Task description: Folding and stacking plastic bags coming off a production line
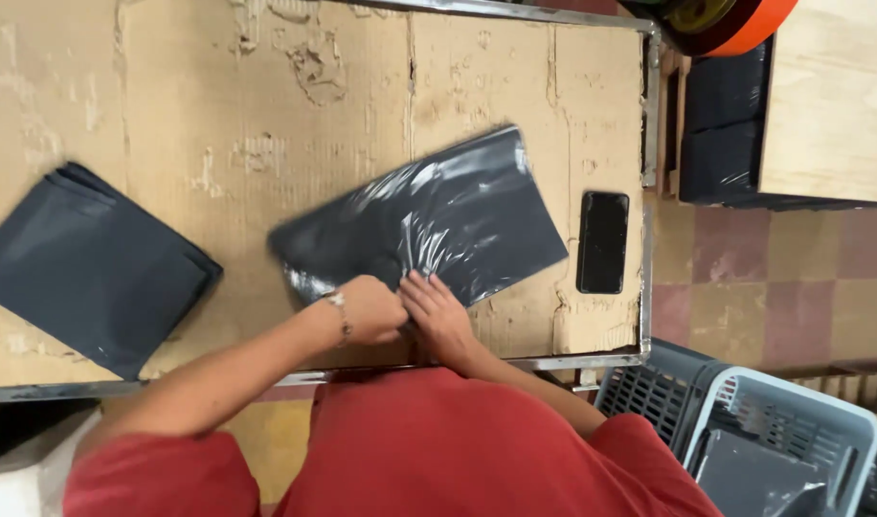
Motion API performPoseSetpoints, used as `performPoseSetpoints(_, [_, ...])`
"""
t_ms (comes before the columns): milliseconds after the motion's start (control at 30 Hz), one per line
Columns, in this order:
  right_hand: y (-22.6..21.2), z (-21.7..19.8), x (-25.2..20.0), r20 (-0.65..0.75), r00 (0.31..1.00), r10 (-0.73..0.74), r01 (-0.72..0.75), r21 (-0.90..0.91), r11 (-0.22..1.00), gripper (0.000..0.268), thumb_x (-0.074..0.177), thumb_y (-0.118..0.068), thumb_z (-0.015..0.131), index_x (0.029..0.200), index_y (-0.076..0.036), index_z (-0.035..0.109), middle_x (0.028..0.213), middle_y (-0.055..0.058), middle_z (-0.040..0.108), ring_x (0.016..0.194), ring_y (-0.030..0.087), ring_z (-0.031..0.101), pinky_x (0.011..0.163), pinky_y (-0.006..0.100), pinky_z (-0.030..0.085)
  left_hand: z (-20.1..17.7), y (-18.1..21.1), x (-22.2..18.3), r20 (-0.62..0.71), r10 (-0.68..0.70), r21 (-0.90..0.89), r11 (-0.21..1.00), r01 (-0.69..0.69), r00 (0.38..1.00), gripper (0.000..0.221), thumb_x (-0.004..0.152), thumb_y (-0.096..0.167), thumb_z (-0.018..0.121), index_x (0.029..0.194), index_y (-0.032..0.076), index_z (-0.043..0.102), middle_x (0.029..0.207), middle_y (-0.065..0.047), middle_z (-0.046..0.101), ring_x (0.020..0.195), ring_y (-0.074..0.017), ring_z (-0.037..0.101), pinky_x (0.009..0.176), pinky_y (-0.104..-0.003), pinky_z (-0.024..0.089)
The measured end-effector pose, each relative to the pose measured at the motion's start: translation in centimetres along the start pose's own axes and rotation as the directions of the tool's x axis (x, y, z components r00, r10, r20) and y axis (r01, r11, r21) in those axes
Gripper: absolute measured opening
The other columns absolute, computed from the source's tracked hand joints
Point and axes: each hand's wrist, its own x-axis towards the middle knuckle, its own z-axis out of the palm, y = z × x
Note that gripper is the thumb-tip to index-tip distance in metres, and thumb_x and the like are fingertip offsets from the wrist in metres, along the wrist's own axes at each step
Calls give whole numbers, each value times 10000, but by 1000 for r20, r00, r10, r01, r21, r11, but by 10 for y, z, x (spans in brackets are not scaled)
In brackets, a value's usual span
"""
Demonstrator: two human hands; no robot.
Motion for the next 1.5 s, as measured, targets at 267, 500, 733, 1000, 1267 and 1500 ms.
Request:
performPoseSetpoints(267, [38,21,-133,261,792,552,-560,671,486,412,961,-257,614,1261,11,703,1282,202,702,1202,394,655,1098,599,428,-49,-102,51,212,-376,-914,251,320,902,606,972,674,403,929,196,773,978,-9,781,968,-185,762,856,-340,552])
performPoseSetpoints(500, [23,-71,-46,555,252,793,-165,832,-530,480,1075,-347,495,1437,-35,537,1459,204,577,1303,360,599,1154,537,457,-48,-114,30,-233,-681,-776,561,290,694,430,917,618,666,959,207,784,883,-58,766,960,-293,736,807,-405,558])
performPoseSetpoints(733, [38,-72,-52,673,286,682,-75,725,-684,452,1069,-307,523,1401,-2,551,1425,215,595,1289,344,609,1176,522,454,-52,-74,93,-447,-802,-429,581,692,396,468,789,590,689,1066,225,594,1028,-14,611,1012,-295,640,754,-513,550])
performPoseSetpoints(1000, [4,-77,-36,351,203,914,-315,907,-279,201,1015,-186,659,1127,-27,609,1228,245,582,1217,434,604,1147,697,351,-56,4,71,-907,-328,-253,926,280,265,181,1016,335,498,1083,167,500,1006,-20,526,811,-264,662,655,-384,567])
performPoseSetpoints(1267, [-59,14,80,267,566,780,-299,948,-108,358,957,-92,675,1296,1,608,1237,160,654,1131,308,661,1060,543,478,-116,-4,-279,-973,-219,-165,884,438,76,274,1006,428,621,1087,166,612,991,-36,650,831,-260,702,679,-376,567])
performPoseSetpoints(1500, [-220,122,229,433,747,504,-409,897,-164,505,912,3,702,1395,-39,558,1305,175,672,1184,300,656,1043,448,541,-7,-163,-457,-643,-719,-365,589,721,263,254,1081,424,604,1040,174,583,804,-5,664,479,-242,593,337,-347,408])
